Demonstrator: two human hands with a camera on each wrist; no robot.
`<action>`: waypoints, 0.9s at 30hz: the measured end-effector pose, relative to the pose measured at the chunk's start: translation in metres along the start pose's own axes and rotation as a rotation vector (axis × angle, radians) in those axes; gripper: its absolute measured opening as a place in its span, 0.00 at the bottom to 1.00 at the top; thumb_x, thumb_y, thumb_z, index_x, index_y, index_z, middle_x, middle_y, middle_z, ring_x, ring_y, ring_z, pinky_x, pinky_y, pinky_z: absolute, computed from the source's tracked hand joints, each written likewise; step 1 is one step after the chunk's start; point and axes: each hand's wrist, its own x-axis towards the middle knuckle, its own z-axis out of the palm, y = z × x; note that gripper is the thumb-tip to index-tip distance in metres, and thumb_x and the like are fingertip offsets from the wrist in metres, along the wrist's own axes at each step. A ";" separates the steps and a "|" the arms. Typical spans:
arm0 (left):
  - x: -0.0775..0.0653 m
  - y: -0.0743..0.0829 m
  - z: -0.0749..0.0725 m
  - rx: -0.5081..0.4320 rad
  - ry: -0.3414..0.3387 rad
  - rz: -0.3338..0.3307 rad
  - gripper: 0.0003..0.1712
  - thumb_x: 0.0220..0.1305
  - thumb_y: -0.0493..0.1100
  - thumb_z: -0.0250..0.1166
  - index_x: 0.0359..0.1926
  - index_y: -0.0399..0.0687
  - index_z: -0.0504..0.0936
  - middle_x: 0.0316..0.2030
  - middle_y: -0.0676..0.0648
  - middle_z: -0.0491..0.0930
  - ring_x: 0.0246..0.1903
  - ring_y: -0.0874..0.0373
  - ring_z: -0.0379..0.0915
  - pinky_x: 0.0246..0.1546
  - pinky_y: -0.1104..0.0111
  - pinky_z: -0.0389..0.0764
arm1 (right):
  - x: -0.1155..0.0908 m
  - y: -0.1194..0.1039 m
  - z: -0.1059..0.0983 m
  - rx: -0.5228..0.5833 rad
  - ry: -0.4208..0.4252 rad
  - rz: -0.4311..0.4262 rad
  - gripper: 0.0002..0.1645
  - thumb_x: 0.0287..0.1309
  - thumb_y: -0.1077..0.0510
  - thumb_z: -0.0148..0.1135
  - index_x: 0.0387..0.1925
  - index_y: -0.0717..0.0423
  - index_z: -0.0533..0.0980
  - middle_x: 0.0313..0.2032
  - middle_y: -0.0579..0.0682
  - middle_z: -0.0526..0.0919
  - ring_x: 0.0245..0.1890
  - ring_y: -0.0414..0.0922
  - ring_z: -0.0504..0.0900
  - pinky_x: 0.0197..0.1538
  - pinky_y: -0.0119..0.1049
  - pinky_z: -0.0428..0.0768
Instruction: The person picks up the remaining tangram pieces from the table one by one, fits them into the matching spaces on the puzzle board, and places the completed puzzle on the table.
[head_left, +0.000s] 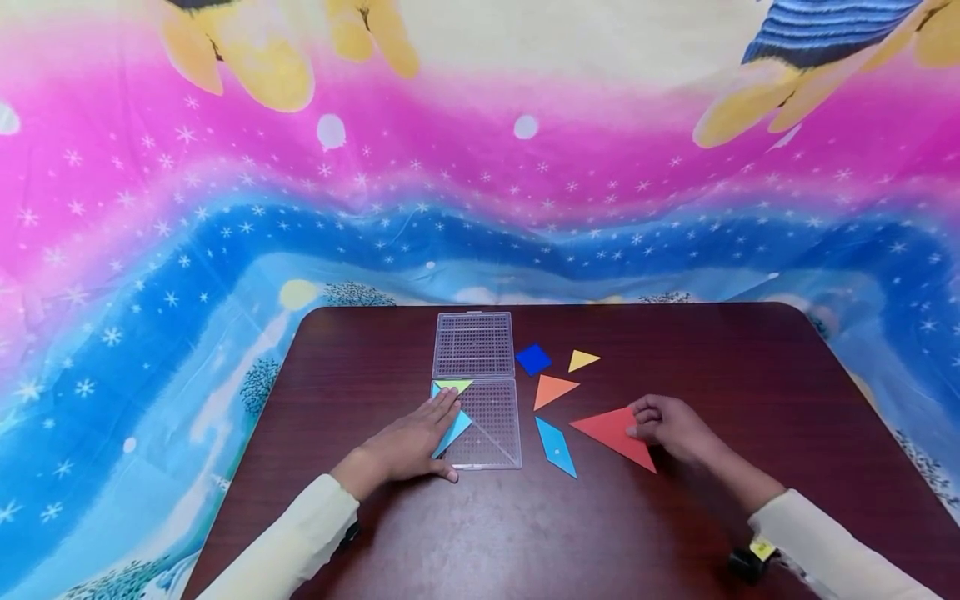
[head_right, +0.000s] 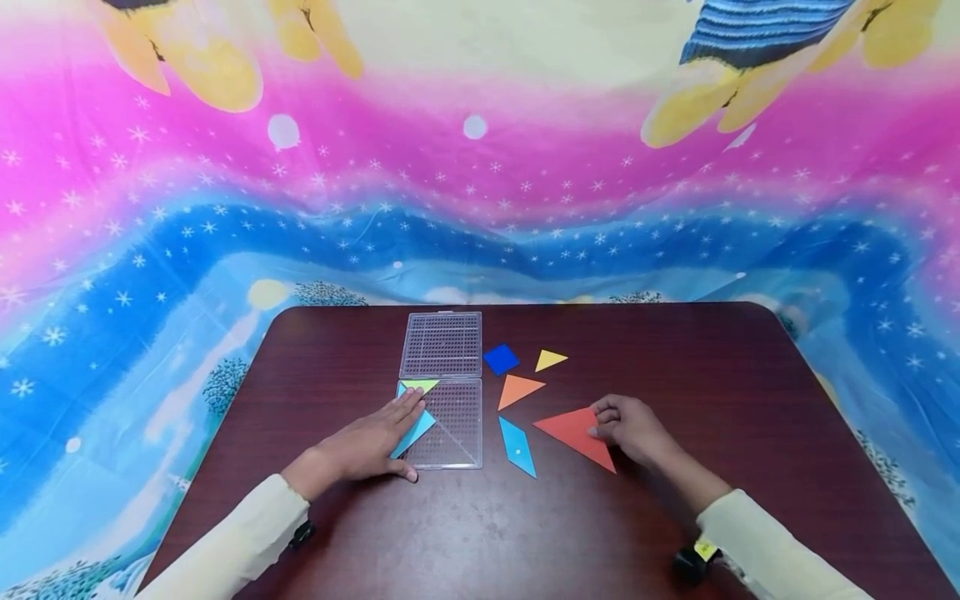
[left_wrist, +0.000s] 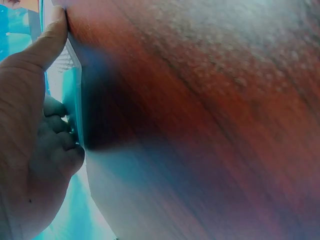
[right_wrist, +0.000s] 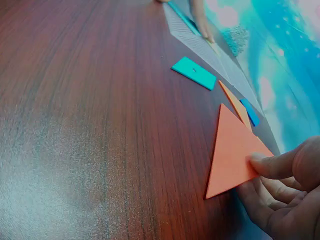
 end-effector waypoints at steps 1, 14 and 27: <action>0.000 0.000 0.000 0.003 0.000 -0.001 0.63 0.63 0.73 0.62 0.81 0.38 0.46 0.83 0.39 0.39 0.83 0.45 0.33 0.81 0.54 0.52 | 0.000 0.001 0.000 0.029 -0.007 0.021 0.26 0.66 0.60 0.68 0.60 0.70 0.73 0.45 0.58 0.84 0.41 0.45 0.86 0.44 0.39 0.89; 0.000 -0.002 0.005 -0.004 0.003 0.001 0.63 0.64 0.73 0.62 0.82 0.39 0.45 0.83 0.40 0.37 0.83 0.46 0.32 0.81 0.54 0.52 | 0.006 0.004 -0.009 0.230 -0.039 0.074 0.27 0.72 0.56 0.61 0.63 0.70 0.69 0.50 0.57 0.83 0.43 0.42 0.85 0.47 0.38 0.89; 0.001 -0.003 0.002 -0.017 0.001 0.002 0.63 0.64 0.72 0.62 0.82 0.38 0.45 0.83 0.39 0.37 0.83 0.45 0.32 0.81 0.53 0.53 | 0.016 -0.019 -0.003 0.169 -0.042 0.006 0.25 0.70 0.56 0.64 0.61 0.68 0.73 0.48 0.58 0.82 0.42 0.43 0.85 0.47 0.36 0.89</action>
